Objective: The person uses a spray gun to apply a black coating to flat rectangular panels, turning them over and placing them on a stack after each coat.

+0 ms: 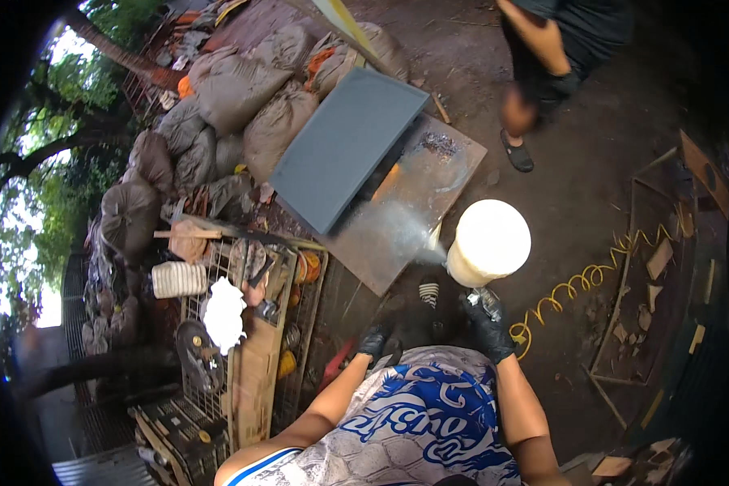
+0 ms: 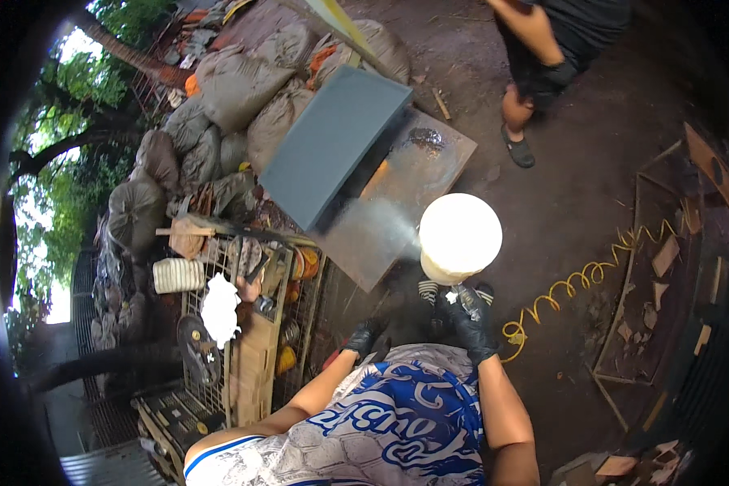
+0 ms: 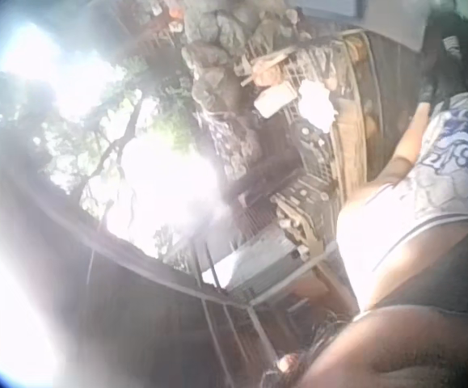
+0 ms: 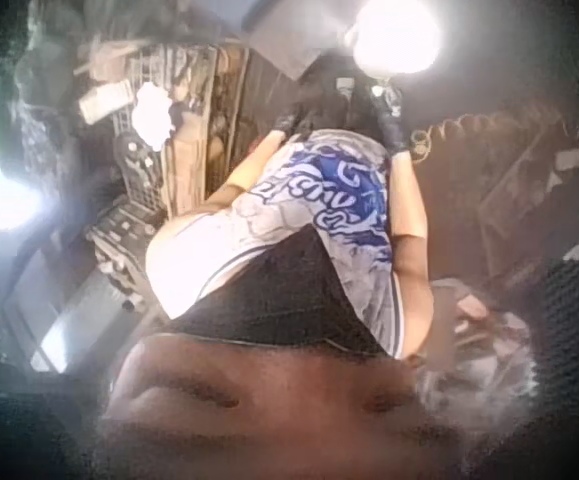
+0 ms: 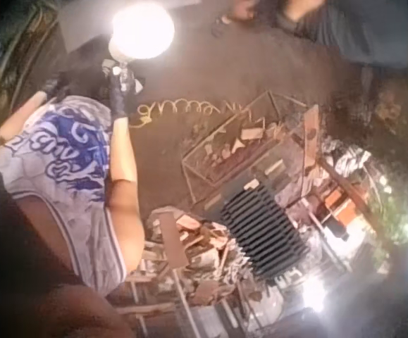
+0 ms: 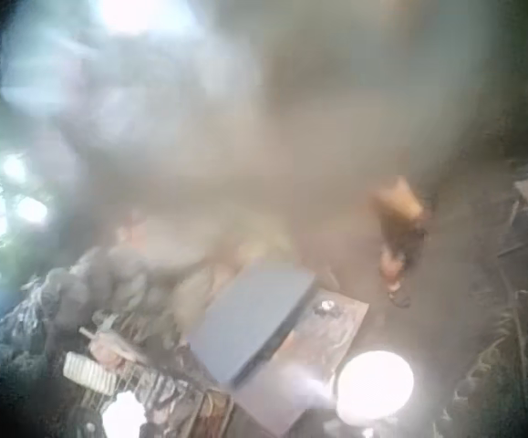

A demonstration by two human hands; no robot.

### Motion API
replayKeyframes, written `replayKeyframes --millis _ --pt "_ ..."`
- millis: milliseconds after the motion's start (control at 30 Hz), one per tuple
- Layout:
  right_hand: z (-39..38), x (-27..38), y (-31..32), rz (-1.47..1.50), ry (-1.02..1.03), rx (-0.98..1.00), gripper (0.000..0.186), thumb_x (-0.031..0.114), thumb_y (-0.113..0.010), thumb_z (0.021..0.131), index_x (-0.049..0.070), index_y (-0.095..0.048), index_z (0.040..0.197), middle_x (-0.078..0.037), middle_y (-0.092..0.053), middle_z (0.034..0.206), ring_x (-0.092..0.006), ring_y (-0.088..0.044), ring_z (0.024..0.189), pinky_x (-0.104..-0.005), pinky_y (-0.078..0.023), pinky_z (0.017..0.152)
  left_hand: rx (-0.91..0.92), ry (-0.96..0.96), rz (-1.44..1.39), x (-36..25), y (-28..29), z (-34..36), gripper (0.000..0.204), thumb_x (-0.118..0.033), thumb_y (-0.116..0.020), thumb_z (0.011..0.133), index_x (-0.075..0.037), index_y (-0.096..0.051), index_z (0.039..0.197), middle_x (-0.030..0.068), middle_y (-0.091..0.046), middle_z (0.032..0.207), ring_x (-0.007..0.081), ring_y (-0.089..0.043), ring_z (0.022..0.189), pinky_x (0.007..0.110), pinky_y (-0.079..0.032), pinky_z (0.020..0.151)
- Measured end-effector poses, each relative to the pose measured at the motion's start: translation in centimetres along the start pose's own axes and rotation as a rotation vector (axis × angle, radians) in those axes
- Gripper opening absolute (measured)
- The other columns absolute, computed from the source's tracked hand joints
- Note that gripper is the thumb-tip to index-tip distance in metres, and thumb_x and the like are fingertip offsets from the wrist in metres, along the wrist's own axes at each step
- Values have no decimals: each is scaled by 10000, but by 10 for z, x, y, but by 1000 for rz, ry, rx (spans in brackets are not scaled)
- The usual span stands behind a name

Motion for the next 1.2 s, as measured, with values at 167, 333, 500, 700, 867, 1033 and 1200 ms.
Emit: replayKeyframes --millis 167,333,500,700,867,1033,1200 --pt "14 6 21 111 37 60 231 217 -683 933 93 -665 1127 47 -657 916 -46 -547 737 -230 -426 613 -54 -29 -77 -35 -11 -7 319 -154 -466 960 -73 -637 1217 214 -635 1210 433 -555 1159 479 -431 1005" --pt "32 26 38 204 -45 71 213 189 -669 931 71 -649 1107 29 -635 965 -57 -570 818 -240 -452 615 -100 928 -1833 -68 -16 4 266 -250 -504 1002 -156 -662 1193 106 -719 980 227 -666 873 333 -522 773" --pt "95 66 47 192 36 19 256 220 -661 930 116 -636 1162 78 -576 898 -19 -487 695 -200 -401 589 -569 971 -1698 -32 33 21 285 -293 -552 976 -128 -643 1189 35 -672 1044 150 -633 831 294 -511 658" --pt "171 166 55 222 241 -78 270 250 -734 863 134 -642 1089 98 -583 888 -13 -482 706 -196 -394 549 -665 992 -1701 -19 54 39 350 -235 -537 968 -88 -570 1284 45 -622 1253 196 -654 981 330 -542 691" --pt "191 194 57 129 322 -120 209 214 -706 881 83 -659 1037 64 -592 825 -43 -491 652 -217 -409 534 -692 990 -1718 -21 42 38 387 -209 -574 937 -126 -555 1315 37 -639 1237 192 -656 978 356 -539 706" --pt "178 190 42 104 236 -2 131 231 -696 894 142 -656 981 57 -600 806 -35 -501 670 -197 -378 531 -658 930 -1764 -29 40 37 429 -197 -579 934 -145 -529 1357 16 -642 1243 192 -650 1005 366 -523 767" --pt "161 166 27 155 127 103 163 220 -702 892 116 -683 1016 42 -614 805 -41 -507 650 -203 -380 525 -658 959 -1720 -33 42 35 464 -202 -571 937 -144 -504 1393 10 -644 1238 194 -638 1046 344 -513 794"
Point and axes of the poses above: each hand's wrist, its own z-axis towards the middle knuckle, its own y-axis out of the back of the hand, x = y × z, the point moved 8 cm from there along z, towards the middle knuckle
